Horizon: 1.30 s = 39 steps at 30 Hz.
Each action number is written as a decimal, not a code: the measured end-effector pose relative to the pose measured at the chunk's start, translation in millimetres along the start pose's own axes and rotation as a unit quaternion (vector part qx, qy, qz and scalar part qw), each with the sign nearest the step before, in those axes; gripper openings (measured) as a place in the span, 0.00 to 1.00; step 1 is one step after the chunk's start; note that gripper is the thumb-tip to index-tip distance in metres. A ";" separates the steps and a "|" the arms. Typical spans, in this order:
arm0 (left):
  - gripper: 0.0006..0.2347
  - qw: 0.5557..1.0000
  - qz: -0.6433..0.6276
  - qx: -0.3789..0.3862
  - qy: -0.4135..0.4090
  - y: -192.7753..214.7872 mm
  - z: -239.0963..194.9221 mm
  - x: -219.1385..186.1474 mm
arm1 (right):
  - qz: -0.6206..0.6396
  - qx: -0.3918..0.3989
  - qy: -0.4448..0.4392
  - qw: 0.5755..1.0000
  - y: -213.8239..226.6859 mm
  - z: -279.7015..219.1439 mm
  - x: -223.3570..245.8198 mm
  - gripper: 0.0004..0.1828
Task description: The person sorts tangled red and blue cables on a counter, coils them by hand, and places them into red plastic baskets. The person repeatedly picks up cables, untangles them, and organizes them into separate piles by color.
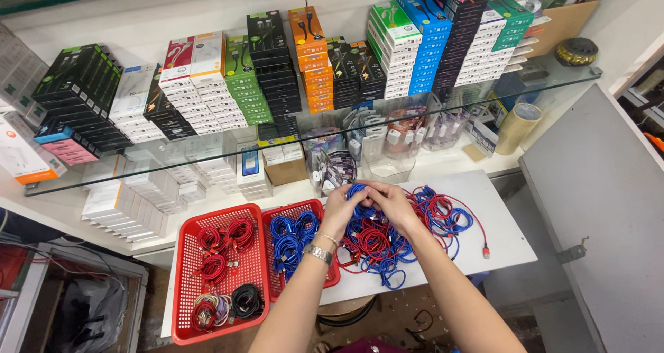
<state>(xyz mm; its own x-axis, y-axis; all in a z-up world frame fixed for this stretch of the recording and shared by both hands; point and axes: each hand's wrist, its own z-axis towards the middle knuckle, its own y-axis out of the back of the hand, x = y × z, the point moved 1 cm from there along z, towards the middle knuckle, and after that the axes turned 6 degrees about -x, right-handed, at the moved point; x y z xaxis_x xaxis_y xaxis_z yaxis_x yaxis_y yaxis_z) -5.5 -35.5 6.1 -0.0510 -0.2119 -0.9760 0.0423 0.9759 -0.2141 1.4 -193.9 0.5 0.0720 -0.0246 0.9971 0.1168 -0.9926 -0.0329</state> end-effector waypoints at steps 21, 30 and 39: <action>0.12 0.985 0.127 0.074 0.090 34.8 14.5 25.1 | -0.477 -0.074 0.301 0.823 33.0 -27.7 64.3 0.08; 0.12 0.978 0.077 0.152 0.117 26.5 11.8 18.3 | 0.169 -0.026 -0.065 0.983 37.9 -3.7 -27.1 0.12; 0.10 0.960 0.184 0.175 0.118 39.5 20.7 26.0 | 0.234 0.024 -0.125 0.964 33.8 -0.1 -55.2 0.09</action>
<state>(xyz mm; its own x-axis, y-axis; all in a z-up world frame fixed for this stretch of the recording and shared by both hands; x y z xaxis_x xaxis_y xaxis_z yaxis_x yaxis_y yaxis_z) 15.5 -3.5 -28.6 -0.1913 0.2012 -0.9607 0.4318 0.8962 0.1018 1.3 -226.2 -55.7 0.3643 -0.4320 0.8251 0.0596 -0.8733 -0.4835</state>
